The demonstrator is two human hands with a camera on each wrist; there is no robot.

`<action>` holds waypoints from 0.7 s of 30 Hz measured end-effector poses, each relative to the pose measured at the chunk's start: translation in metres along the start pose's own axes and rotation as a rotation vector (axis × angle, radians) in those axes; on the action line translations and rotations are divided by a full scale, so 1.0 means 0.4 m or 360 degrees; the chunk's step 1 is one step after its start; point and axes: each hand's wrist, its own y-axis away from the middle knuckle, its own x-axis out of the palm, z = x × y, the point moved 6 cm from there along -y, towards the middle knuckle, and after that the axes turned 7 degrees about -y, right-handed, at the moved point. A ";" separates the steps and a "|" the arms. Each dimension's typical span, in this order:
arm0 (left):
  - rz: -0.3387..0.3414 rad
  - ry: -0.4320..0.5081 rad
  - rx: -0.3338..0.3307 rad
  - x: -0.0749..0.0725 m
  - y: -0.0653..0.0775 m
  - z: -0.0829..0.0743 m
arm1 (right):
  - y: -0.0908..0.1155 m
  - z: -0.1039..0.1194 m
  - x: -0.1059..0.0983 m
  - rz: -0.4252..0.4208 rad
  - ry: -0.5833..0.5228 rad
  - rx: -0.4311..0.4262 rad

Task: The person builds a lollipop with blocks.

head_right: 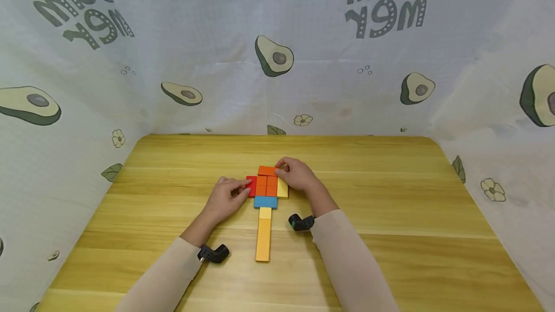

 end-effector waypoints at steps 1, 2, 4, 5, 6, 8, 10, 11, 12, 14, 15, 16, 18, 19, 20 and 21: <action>-0.0004 -0.0001 0.0004 -0.001 0.000 -0.001 | 0.000 0.002 0.000 -0.0005 0.0002 -0.0002; -0.0014 -0.0006 0.0010 -0.002 0.000 -0.002 | 0.000 0.003 0.001 -0.0008 0.0005 -0.0003; -0.0023 -0.0015 0.0016 -0.002 0.001 -0.002 | 0.001 0.006 0.001 -0.0009 0.0012 -0.0010; -0.0023 -0.0021 0.0019 -0.003 0.001 -0.002 | 0.000 0.007 0.002 -0.0007 0.0020 -0.0020; -0.0022 -0.0027 0.0020 -0.003 0.001 -0.002 | 0.001 0.009 0.002 -0.0005 0.0025 -0.0025; -0.0018 -0.0041 0.0018 -0.003 0.002 -0.001 | 0.002 0.011 0.002 -0.0004 0.0032 -0.0031; -0.0006 -0.0052 0.0015 -0.002 0.002 -0.001 | 0.003 0.012 0.003 -0.0005 0.0045 -0.0035; 0.0001 -0.0053 0.0013 -0.001 0.002 0.000 | 0.003 0.012 0.003 -0.0006 0.0048 -0.0032; 0.0007 -0.0053 0.0010 0.000 0.002 0.001 | 0.003 0.012 0.003 -0.0008 0.0053 -0.0028; 0.0021 -0.0053 0.0001 0.003 0.002 0.003 | 0.004 0.011 0.003 -0.0009 0.0057 -0.0019; 0.0021 -0.0050 0.0001 0.004 0.002 0.004 | 0.003 0.010 0.003 -0.0006 0.0057 -0.0016; 0.0020 -0.0046 0.0001 0.004 0.002 0.004 | 0.004 0.009 0.002 -0.0002 0.0052 -0.0009; 0.0012 -0.0043 0.0005 0.005 0.003 0.005 | 0.005 0.004 -0.001 0.0003 0.0032 0.0005; 0.0010 -0.0043 0.0008 0.005 0.003 0.005 | 0.005 0.001 -0.003 0.0006 0.0014 0.0014; 0.0008 -0.0041 0.0011 0.006 0.002 0.005 | 0.006 -0.003 -0.006 0.0008 -0.0001 0.0015; 0.0006 -0.0041 0.0013 0.006 0.002 0.004 | 0.007 -0.007 -0.009 0.0009 -0.0016 0.0010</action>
